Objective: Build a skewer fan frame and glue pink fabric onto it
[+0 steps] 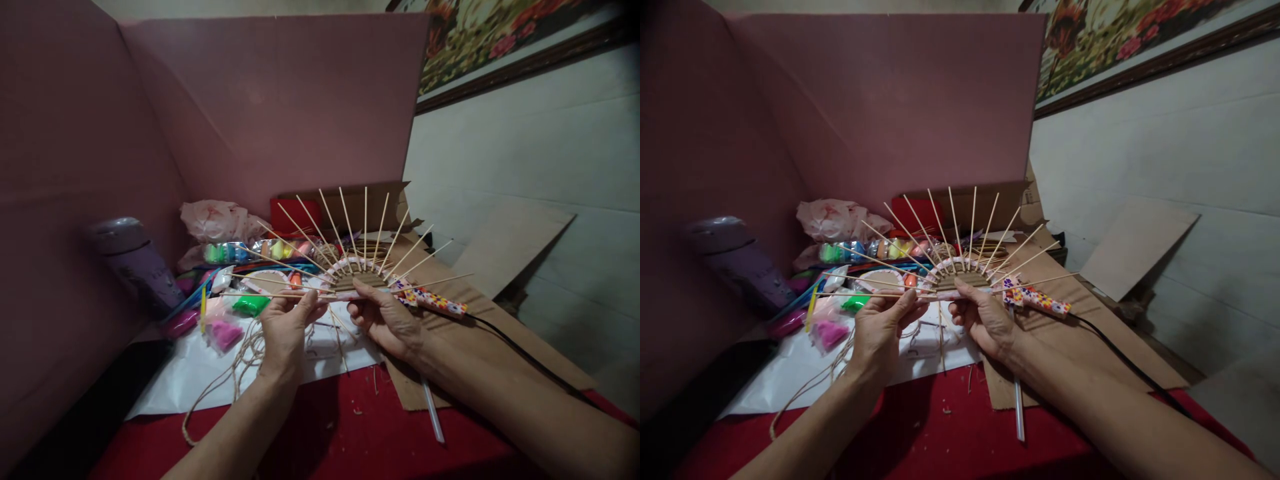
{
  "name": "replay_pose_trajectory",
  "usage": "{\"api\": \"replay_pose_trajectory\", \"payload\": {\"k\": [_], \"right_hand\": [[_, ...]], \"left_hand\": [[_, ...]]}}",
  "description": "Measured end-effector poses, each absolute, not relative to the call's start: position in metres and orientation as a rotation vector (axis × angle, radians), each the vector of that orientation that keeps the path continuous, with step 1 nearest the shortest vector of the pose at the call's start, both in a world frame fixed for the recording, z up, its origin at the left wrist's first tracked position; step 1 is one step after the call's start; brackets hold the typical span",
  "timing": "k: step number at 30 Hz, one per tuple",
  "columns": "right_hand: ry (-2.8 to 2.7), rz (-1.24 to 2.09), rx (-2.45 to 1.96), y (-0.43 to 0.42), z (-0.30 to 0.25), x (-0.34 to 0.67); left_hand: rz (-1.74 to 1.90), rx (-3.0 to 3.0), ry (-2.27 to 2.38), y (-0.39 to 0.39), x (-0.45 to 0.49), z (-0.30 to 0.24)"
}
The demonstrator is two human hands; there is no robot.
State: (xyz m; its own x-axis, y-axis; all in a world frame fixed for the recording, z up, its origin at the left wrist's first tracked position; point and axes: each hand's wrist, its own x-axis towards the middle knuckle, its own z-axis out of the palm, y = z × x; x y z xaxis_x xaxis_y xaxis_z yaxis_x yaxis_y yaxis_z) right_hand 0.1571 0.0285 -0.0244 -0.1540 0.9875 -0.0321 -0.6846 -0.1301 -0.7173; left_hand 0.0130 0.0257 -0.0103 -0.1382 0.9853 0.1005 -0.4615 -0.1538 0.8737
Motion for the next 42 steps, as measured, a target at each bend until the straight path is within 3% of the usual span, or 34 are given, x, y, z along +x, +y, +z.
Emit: {"api": "replay_pose_trajectory", "payload": {"k": [42], "right_hand": [[-0.762, 1.626, -0.691, 0.0275, -0.0221, 0.1579]], "left_hand": [[1.579, 0.880, 0.824, 0.0247, 0.0135, -0.0099]]}}
